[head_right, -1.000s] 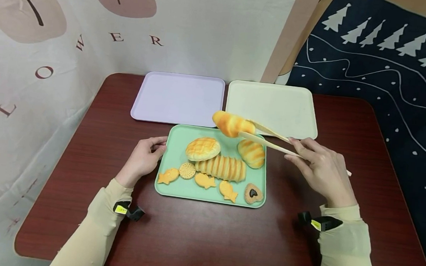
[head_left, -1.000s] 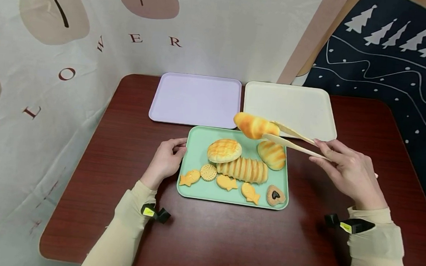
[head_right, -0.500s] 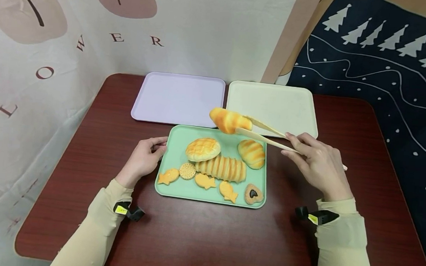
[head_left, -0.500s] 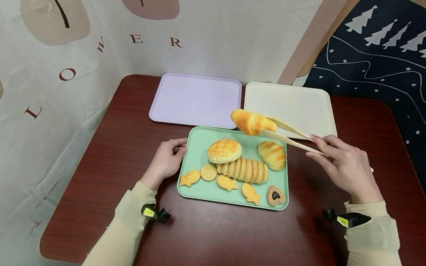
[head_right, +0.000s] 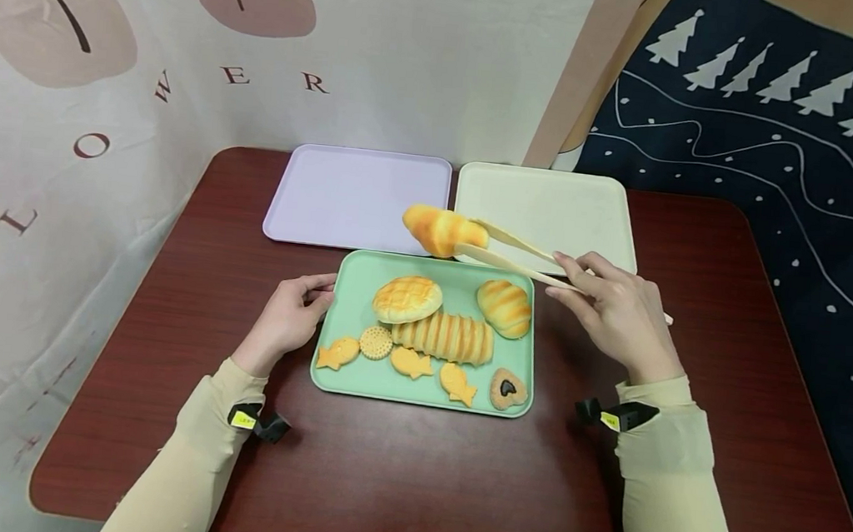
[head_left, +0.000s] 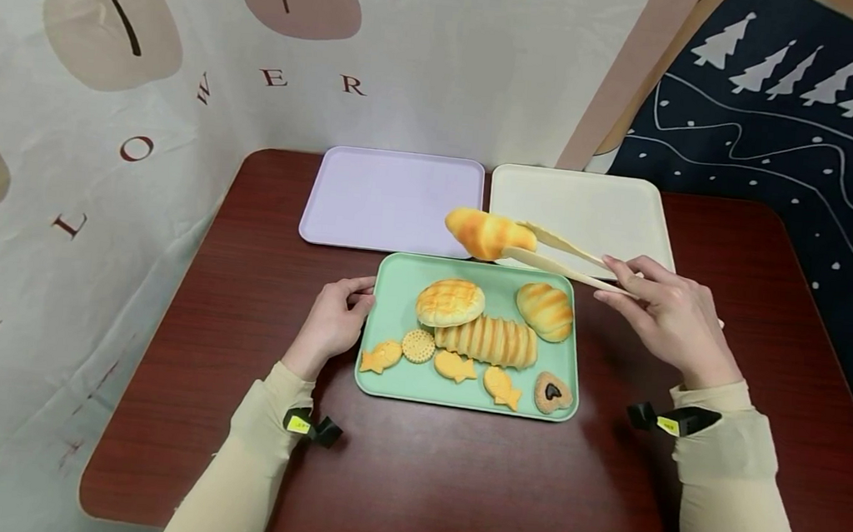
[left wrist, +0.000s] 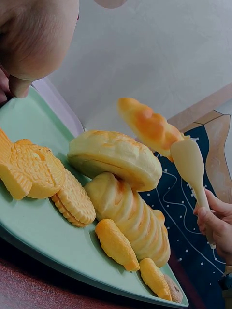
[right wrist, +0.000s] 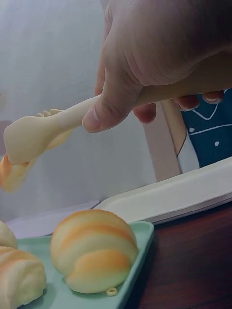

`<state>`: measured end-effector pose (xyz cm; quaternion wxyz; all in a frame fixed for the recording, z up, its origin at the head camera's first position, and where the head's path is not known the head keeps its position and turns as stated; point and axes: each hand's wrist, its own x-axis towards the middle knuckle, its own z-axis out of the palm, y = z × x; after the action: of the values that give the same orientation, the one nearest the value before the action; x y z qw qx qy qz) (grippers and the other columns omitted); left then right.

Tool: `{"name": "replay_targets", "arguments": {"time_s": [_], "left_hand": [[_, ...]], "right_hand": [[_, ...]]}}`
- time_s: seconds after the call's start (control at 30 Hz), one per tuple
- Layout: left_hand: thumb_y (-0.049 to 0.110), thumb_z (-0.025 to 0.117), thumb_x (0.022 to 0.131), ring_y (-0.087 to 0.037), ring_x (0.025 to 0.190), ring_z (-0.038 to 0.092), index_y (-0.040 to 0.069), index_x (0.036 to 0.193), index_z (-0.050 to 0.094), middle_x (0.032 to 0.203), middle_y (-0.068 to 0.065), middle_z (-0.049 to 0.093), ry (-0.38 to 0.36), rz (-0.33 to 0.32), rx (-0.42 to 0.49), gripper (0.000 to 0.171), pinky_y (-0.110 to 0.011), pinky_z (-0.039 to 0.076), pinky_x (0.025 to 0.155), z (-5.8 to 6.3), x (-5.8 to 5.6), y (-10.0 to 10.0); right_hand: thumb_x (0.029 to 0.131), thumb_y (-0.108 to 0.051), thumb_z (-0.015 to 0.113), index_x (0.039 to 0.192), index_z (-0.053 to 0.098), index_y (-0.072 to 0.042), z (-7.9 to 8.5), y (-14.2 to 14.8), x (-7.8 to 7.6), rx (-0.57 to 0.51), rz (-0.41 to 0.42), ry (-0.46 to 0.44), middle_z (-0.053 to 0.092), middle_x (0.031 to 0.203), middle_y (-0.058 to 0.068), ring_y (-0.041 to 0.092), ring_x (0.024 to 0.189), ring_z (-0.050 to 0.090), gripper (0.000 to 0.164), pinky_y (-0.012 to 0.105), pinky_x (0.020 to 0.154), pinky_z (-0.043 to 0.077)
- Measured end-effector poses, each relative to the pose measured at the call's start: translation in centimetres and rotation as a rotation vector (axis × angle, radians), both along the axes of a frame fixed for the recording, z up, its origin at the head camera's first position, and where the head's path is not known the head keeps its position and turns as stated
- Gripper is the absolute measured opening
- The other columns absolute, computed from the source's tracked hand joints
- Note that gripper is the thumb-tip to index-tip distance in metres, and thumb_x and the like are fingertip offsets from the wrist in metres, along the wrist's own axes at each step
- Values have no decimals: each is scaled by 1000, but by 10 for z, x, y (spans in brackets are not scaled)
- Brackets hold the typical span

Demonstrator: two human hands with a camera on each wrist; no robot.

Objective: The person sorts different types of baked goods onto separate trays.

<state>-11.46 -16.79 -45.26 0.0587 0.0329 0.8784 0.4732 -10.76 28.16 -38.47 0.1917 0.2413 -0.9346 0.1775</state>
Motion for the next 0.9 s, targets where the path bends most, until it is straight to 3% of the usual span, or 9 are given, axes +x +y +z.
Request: {"name": "replay_targets", "arguments": {"time_s": [0.47,0.9], "left_hand": [[10,53,101,-26,105,60,2,134,58,117,-14,64,-3,-2,0,35,-40,51,87,-1,0,0],[9,53,101,-27,107,60,2,134,58,118,-15,64,-7,4,-5,35,-40,51,88,-1,0,0]], "right_hand": [[82,-27,81,132,64,-21,-7,-18,-21,-48,30,11,65,100,-5,7,66,48,53,28,54,36],[84,-29,79,133,63,-21,-15,-32,-36,-49,43,-12,64,99,-4,10,64,52,52,30,53,40]]}}
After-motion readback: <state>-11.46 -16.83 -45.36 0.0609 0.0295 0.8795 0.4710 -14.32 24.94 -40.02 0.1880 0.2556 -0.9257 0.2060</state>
